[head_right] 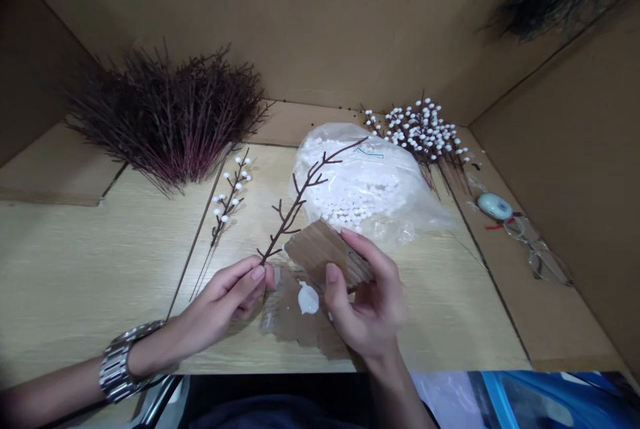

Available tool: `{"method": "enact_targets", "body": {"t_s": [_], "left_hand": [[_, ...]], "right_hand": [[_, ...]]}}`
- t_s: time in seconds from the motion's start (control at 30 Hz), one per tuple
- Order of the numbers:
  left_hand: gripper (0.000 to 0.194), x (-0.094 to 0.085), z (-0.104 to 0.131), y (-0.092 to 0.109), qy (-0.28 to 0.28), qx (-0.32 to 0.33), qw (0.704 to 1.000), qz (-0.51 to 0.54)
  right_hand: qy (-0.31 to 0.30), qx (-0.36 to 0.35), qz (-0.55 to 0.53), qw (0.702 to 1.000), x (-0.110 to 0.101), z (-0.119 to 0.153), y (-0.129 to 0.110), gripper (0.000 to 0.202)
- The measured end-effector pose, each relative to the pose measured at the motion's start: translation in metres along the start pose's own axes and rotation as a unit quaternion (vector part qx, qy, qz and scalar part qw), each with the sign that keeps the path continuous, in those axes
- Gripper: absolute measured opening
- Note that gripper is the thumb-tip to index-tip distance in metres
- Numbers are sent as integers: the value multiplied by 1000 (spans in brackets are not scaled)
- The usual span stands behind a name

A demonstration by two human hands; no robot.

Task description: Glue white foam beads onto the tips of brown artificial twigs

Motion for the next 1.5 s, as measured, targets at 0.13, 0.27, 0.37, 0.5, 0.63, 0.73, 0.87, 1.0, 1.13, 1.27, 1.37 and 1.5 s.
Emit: {"method": "enact_targets", "body": {"t_s": [0.13, 0.27, 0.37, 0.5, 0.63, 0.73, 0.87, 1.0, 1.13, 1.27, 1.37, 1.5], "left_hand": [[37, 0, 0, -2, -2, -6, 1000, 10], [37, 1, 1, -1, -4, -2, 1000, 11], [36, 2, 1, 1, -4, -1, 1000, 2], [36, 2, 1, 2, -5, 0, 1000, 6], [35, 1, 1, -2, -4, -5, 1000, 10], [36, -1, 1, -3, 3, -2, 1000, -16], [37, -3, 0, 0, 12, -3, 997, -70], [36, -3, 0, 6, 22, 5, 995, -98], [36, -2, 1, 8, 17, 2, 995, -97], [35, -2, 1, 10, 18, 3, 995, -103], [36, -2, 1, 9, 15, 5, 995, -98], [37, -2, 0, 4, 12, -5, 995, -96]], "right_hand": [[36, 17, 7, 999, -8, -1, 2, 43], [24, 12, 0, 1000, -6, -2, 1, 46], [-8, 1, -23, 1000, 1, -1, 0, 49], [3, 20, -23, 1000, -2, 2, 3, 48], [67, 65, -15, 996, -15, 0, 5, 41], [86, 79, -25, 993, -20, -6, 1, 40], [85, 34, -29, 995, -17, -12, -8, 43], [48, -35, -7, 998, -8, -12, -13, 47], [26, -66, 1, 997, -5, -12, -13, 54], [10, -65, -3, 998, -3, -13, -13, 54], [33, -53, -3, 998, -8, -14, -11, 51], [45, -46, 1, 998, -10, -13, -9, 52]]}}
Point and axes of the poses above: each hand's wrist, its own z-axis away from the middle knuckle, its own x-axis out of the palm, y = z × x, the point moved 8 cm from there along -z, towards the middle knuckle, and after that the axes turned 6 degrees about -y, right-handed, at the moved point
